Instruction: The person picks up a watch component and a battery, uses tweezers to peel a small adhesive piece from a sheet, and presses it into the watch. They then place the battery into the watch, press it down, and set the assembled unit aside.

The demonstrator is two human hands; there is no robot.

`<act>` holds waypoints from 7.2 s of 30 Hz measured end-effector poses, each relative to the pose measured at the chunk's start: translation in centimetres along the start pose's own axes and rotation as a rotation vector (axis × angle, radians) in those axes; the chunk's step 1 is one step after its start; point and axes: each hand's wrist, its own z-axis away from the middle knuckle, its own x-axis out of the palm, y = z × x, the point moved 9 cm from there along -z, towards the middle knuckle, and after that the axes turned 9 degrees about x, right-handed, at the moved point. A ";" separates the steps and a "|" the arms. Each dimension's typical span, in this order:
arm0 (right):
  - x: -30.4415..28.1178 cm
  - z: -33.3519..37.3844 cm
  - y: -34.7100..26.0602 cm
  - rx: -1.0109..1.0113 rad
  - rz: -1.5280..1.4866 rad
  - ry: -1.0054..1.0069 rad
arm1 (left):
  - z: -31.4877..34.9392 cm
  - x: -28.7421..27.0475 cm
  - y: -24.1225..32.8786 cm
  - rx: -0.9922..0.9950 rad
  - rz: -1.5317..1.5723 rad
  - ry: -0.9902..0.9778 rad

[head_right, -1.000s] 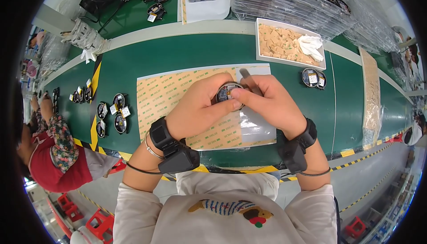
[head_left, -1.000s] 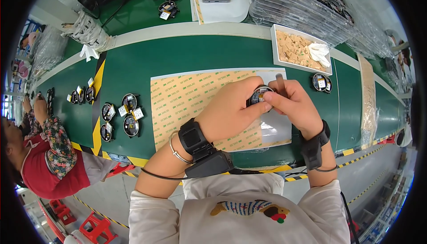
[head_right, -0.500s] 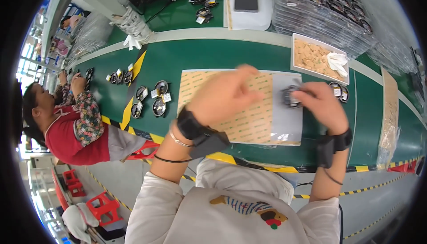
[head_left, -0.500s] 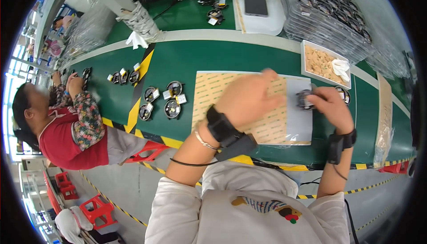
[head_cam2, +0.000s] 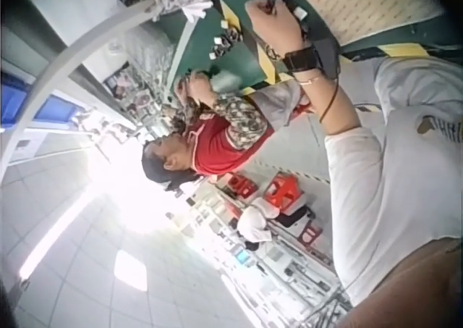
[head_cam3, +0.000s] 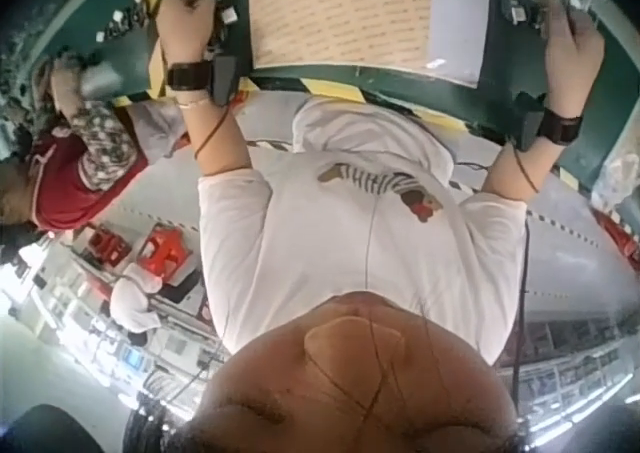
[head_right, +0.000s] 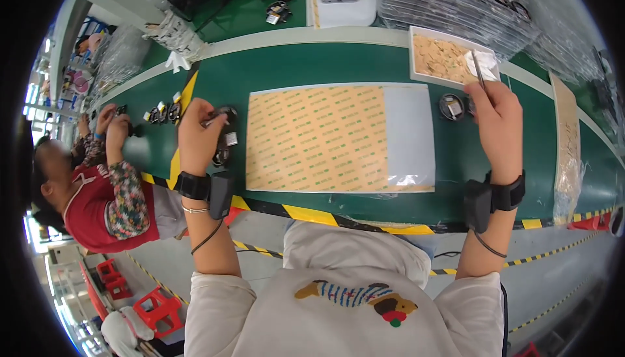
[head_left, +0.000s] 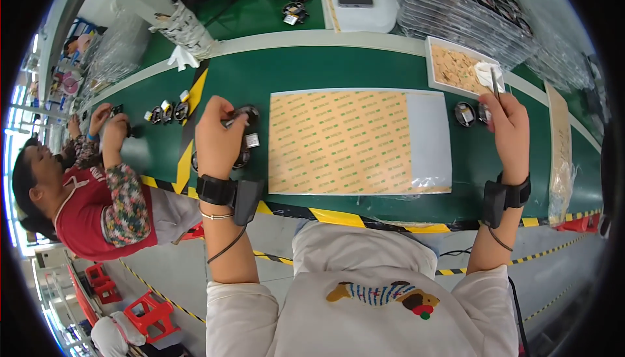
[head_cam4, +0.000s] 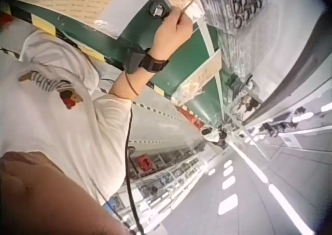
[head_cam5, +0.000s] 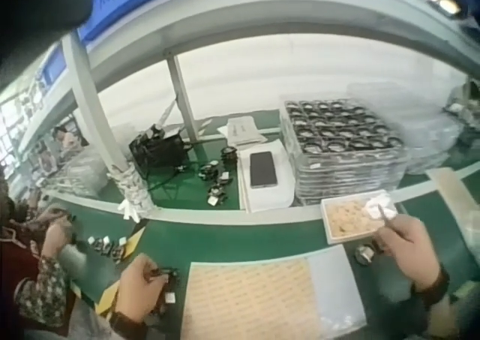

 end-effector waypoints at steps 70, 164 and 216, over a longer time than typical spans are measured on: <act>6.4 6.0 -4.3 -0.298 -0.634 -0.265 | 2.5 17.9 19.2 -0.226 1.172 -0.716; 7.2 1.8 -4.1 0.030 -1.009 -0.550 | 1.9 17.7 18.4 -0.375 1.667 -0.654; 9.6 3.4 -4.3 0.125 -0.534 -0.477 | 1.8 17.6 17.9 -0.269 1.336 -0.588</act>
